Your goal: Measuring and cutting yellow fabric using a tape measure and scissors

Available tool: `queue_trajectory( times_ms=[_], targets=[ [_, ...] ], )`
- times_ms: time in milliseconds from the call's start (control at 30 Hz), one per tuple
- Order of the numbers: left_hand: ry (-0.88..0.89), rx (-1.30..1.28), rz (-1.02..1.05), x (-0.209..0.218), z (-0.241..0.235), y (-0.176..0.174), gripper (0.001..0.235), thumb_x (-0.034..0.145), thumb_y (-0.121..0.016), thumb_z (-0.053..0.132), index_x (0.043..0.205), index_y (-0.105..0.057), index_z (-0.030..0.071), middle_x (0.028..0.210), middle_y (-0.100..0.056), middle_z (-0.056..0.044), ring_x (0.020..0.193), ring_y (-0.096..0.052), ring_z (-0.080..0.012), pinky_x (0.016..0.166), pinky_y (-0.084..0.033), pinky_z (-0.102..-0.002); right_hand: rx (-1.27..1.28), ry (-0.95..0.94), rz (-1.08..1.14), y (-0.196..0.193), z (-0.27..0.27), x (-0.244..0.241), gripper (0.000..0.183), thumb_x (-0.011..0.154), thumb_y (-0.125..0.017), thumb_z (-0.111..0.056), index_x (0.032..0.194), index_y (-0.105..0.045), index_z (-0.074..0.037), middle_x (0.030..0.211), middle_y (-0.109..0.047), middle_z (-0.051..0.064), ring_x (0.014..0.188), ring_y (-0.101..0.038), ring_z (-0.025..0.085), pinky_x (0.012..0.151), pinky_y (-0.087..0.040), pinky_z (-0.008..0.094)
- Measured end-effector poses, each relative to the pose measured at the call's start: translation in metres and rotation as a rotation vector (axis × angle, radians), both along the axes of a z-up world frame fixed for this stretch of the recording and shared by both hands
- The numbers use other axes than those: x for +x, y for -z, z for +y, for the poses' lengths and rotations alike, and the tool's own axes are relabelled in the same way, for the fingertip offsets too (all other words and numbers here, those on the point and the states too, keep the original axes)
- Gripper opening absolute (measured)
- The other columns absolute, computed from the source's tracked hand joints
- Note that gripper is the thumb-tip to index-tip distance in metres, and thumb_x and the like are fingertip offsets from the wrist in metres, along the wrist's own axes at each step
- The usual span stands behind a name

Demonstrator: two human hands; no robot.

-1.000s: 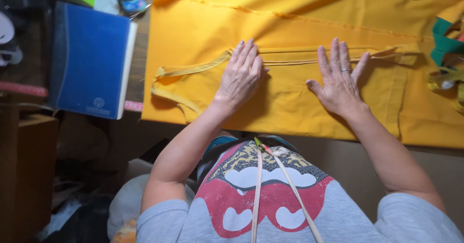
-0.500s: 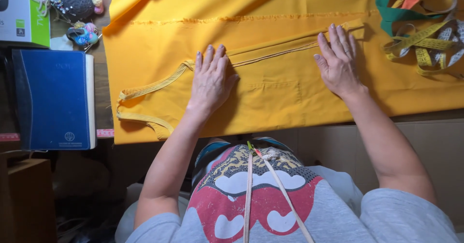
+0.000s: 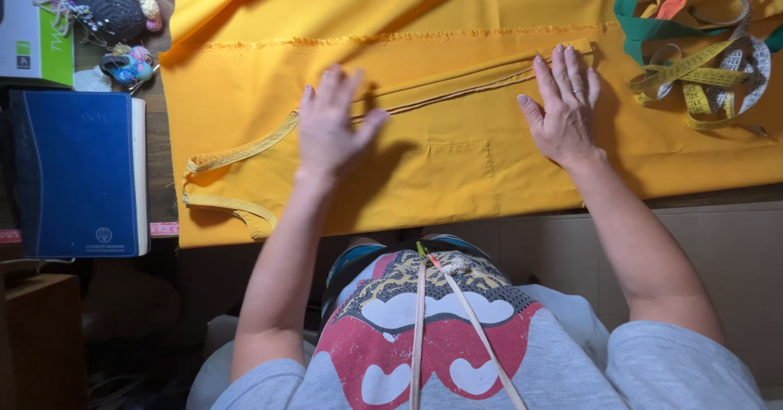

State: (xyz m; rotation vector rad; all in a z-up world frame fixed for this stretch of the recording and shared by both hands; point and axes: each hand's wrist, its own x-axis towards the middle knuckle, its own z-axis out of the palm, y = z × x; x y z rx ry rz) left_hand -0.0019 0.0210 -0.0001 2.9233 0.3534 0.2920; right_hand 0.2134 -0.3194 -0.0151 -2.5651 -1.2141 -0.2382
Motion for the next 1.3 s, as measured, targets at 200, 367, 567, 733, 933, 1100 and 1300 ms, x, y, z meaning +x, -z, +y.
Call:
queue_trajectory(
  times_ms=[200,367,567,733,933,1100,1300],
  targets=[
    [-0.368,-0.248,0.037,-0.048,0.104,-0.003,0.063,0.109,-0.023,0.057,0.16,-0.04,0.024,0.169,-0.026,-0.006,0.157,-0.016,-0.0326,0.12,0.002,-0.066,0.0,0.019,0.114,-0.009,0.006,-0.006,0.068,0.114,-0.035,-0.053,0.161,-0.044,-0.006,0.169,-0.028,0.02,0.156,-0.016,0.035,0.122,-0.003,0.06],
    [-0.493,-0.145,0.308,-0.066,0.109,-0.024,0.079,0.104,-0.025,0.069,0.167,-0.017,0.023,0.173,-0.014,-0.007,0.158,-0.008,-0.032,0.123,-0.005,-0.061,-0.041,0.021,0.029,-0.012,0.001,-0.006,0.064,0.113,-0.051,-0.045,0.163,-0.05,-0.006,0.169,-0.024,0.024,0.155,-0.013,0.041,0.118,-0.014,0.071],
    [-0.774,-0.103,0.247,-0.054,0.14,-0.018,0.094,0.102,-0.062,0.067,0.16,-0.023,0.005,0.16,-0.033,-0.027,0.143,-0.033,-0.0466,0.11,-0.034,-0.063,-0.026,-0.14,-0.205,-0.009,-0.002,-0.002,0.063,0.117,-0.056,-0.039,0.153,-0.067,0.011,0.16,-0.058,0.032,0.152,-0.044,0.043,0.115,-0.011,0.068],
    [-0.965,0.031,0.047,-0.047,0.192,0.029,0.097,0.09,-0.088,0.068,0.144,-0.038,0.005,0.124,-0.063,-0.02,0.112,-0.058,-0.0375,0.088,-0.05,-0.05,-0.084,-0.038,0.121,-0.023,0.01,-0.009,0.069,0.113,-0.041,-0.045,0.161,-0.044,0.005,0.169,-0.031,0.025,0.156,-0.021,0.04,0.115,-0.002,0.074],
    [-0.917,-0.201,-0.103,-0.059,0.2,0.027,0.022,0.094,-0.078,0.032,0.1,-0.066,0.015,0.103,-0.075,-0.009,0.097,-0.065,-0.029,0.078,-0.048,-0.045,-0.133,0.025,0.251,-0.026,0.009,-0.009,0.071,0.109,-0.039,-0.048,0.165,-0.034,-0.004,0.173,-0.017,0.016,0.159,-0.01,0.034,0.116,0.0,0.074],
    [-0.844,0.027,-0.134,-0.062,0.206,0.046,0.022,0.094,-0.078,0.024,0.103,-0.063,0.01,0.103,-0.075,-0.01,0.093,-0.064,-0.0321,0.068,-0.052,-0.048,-0.186,0.024,0.269,-0.038,0.017,-0.013,0.067,0.109,-0.034,-0.051,0.167,-0.028,-0.019,0.173,-0.01,0.016,0.159,-0.008,0.038,0.115,0.001,0.078],
    [-0.821,0.518,-0.164,-0.016,0.134,-0.003,0.021,0.085,-0.061,0.01,0.103,-0.052,0.015,0.101,-0.057,-0.008,0.091,-0.055,-0.0296,0.07,-0.054,-0.038,-0.264,0.088,0.309,-0.043,0.022,-0.015,0.068,0.106,-0.031,-0.055,0.167,-0.021,-0.026,0.173,-0.004,0.015,0.159,-0.001,0.035,0.115,0.004,0.078]
  ],
)
